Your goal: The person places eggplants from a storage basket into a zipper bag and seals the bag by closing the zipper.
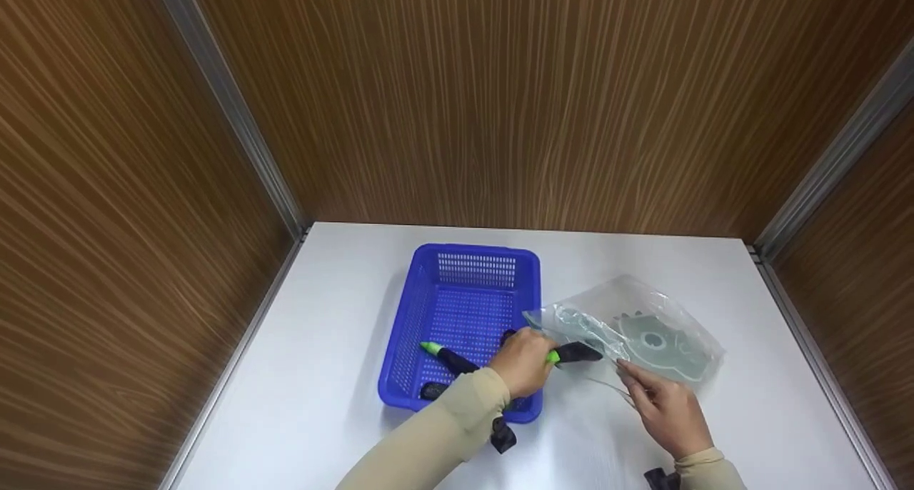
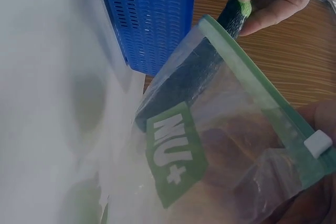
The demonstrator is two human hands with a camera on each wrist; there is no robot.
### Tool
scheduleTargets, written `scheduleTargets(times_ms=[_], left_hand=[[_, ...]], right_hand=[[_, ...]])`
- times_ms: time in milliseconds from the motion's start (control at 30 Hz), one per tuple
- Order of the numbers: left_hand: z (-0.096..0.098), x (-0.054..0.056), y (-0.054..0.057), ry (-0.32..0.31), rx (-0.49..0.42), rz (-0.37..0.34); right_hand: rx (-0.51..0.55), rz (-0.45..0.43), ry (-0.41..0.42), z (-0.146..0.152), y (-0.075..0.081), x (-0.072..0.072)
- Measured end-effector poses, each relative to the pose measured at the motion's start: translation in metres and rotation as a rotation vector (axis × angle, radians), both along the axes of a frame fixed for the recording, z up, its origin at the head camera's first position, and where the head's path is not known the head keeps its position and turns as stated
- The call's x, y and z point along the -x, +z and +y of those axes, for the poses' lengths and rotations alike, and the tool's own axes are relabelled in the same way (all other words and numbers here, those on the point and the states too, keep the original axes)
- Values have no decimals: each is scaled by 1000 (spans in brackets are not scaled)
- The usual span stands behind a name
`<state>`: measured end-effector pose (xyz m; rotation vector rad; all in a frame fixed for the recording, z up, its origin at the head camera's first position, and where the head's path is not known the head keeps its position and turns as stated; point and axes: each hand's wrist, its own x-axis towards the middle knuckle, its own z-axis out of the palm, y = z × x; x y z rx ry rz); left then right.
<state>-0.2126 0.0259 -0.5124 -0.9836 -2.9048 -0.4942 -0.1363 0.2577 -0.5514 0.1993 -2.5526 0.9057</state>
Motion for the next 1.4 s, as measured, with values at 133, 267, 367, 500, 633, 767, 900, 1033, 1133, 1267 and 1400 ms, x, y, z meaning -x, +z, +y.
scheduleTargets(times_ms=[133,267,367,500,633,767,900,1033,1133,1267,1400], left_hand=[[7,0,-3,-8,22,18],[15,2,-6,-19,30,53],[22,2,-8,-13,50,47],[31,2,-11,1,113,25],[38,1,-14,7,153,22],[44,0,-18,0,166,21],[49,-1,-22,-13,187,21],[54,0,-27,-28,199,48],[57,3,-30,-27,196,48],[59,8,-34,-5,192,9],[61,11,-38,25,204,-14]], right_hand=[[-4,7,7,0,1,-1],[-3,7,3,0,3,-2],[10,-4,0,0,4,-2],[27,-13,2,0,6,-4],[24,-23,-11,0,7,-4],[25,-25,-21,0,8,-5],[34,-23,-15,0,10,-5],[31,-12,-12,-1,13,-6],[33,-11,-6,-2,15,-6],[46,-6,12,-2,16,-7],[51,14,36,-1,15,-8]])
